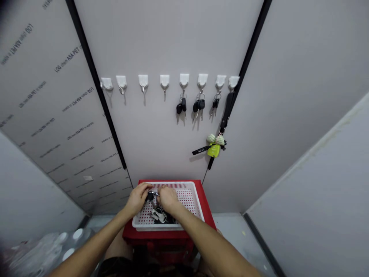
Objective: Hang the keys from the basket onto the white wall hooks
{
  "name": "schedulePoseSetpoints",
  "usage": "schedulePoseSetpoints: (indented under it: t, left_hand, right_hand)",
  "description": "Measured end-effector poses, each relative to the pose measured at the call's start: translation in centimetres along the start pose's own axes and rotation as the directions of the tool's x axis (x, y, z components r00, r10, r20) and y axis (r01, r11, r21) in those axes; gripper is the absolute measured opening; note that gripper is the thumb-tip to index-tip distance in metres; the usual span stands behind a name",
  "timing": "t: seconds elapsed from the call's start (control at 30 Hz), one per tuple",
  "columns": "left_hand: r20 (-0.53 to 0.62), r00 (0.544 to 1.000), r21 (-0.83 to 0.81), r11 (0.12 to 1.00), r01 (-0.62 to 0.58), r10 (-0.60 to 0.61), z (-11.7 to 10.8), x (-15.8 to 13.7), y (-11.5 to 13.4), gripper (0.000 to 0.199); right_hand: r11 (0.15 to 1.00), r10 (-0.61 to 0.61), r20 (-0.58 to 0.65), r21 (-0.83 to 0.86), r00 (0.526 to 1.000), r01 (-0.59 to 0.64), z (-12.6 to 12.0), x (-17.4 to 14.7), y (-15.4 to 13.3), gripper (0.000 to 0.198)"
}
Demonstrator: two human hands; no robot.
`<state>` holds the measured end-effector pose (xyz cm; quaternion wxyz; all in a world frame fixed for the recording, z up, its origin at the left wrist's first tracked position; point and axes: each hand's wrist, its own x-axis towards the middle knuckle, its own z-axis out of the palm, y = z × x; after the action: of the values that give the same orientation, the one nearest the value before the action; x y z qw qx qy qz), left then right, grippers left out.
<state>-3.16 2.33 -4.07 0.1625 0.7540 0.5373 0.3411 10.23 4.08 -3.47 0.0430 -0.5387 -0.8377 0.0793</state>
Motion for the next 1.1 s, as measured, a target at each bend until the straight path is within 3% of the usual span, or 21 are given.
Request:
schedulePoseSetpoints:
  t: [0.1, 0.27, 0.37, 0.53, 0.63, 0.7, 0.77, 0.87, 0.93, 1.0, 1.1]
  left_hand:
    - [0.092, 0.995, 0.093, 0.995, -0.042, 0.034, -0.1, 0.0, 0.3, 0.025]
    - [0.268, 0.962, 0.136, 0.987, -0.086, 0.046, -0.4, -0.2, 1.3, 0.027]
    - [0.240, 0.971, 0.000, 1.000, 0.001, -0.001, -0.7, 0.2, 2.1, 0.023]
    - [0.139, 0.990, -0.347, 0.937, 0.045, 0.004, -2.4, 3.0, 4.6, 0.023]
    - [0.044, 0.999, -0.459, 0.888, 0.024, -0.005, -4.2, 6.1, 6.9, 0.018]
    - [-0.026, 1.000, -0.525, 0.851, -0.006, -0.009, -5.6, 8.4, 8.6, 0.015]
    - [-0.086, 0.996, -0.568, 0.821, -0.048, -0.001, -7.1, 10.8, 10.1, 0.015]
    - [-0.171, 0.985, -0.603, 0.788, -0.124, 0.025, -9.3, 14.0, 12.1, 0.014]
    - [-0.228, 0.973, -0.614, 0.771, -0.167, 0.030, -10.7, 15.7, 13.1, 0.012]
    - [-0.259, 0.966, -0.620, 0.763, -0.182, 0.020, -11.7, 17.1, 14.0, 0.011]
    - [-0.242, 0.970, -0.635, 0.758, -0.150, -0.011, -12.6, 18.5, 14.8, 0.012]
  right_hand:
    - [0.996, -0.049, -0.009, 0.073, 0.999, 0.049, -0.2, -0.5, 0.5, 0.021]
    - [0.915, -0.059, -0.145, 0.388, 0.988, 0.111, -1.5, -0.9, 0.9, 0.019]
    - [0.819, 0.006, -0.204, 0.563, 0.979, 0.112, -3.1, -0.7, 0.6, 0.016]
    - [0.529, 0.064, -0.206, 0.837, 0.976, 0.142, -7.4, 0.5, 0.4, 0.010]
    - [0.447, 0.123, -0.372, 0.848, 0.920, 0.284, -11.3, 1.4, 0.3, 0.012]
    - [0.506, 0.140, -0.512, 0.773, 0.848, 0.383, -14.1, 1.9, 0.1, 0.011]
    - [0.621, 0.122, -0.632, 0.650, 0.765, 0.438, -16.9, 2.3, -0.1, 0.009]
    - [0.775, 0.048, -0.784, 0.419, 0.619, 0.472, -20.4, 2.7, -0.6, 0.016]
    - [0.826, -0.011, -0.848, 0.291, 0.530, 0.483, -22.3, 3.1, -0.9, 0.021]
    - [0.851, -0.035, -0.875, 0.228, 0.483, 0.474, -23.7, 3.6, -1.1, 0.024]
    - [0.883, 0.005, -0.871, 0.235, 0.491, 0.407, -24.9, 4.6, -1.0, 0.027]
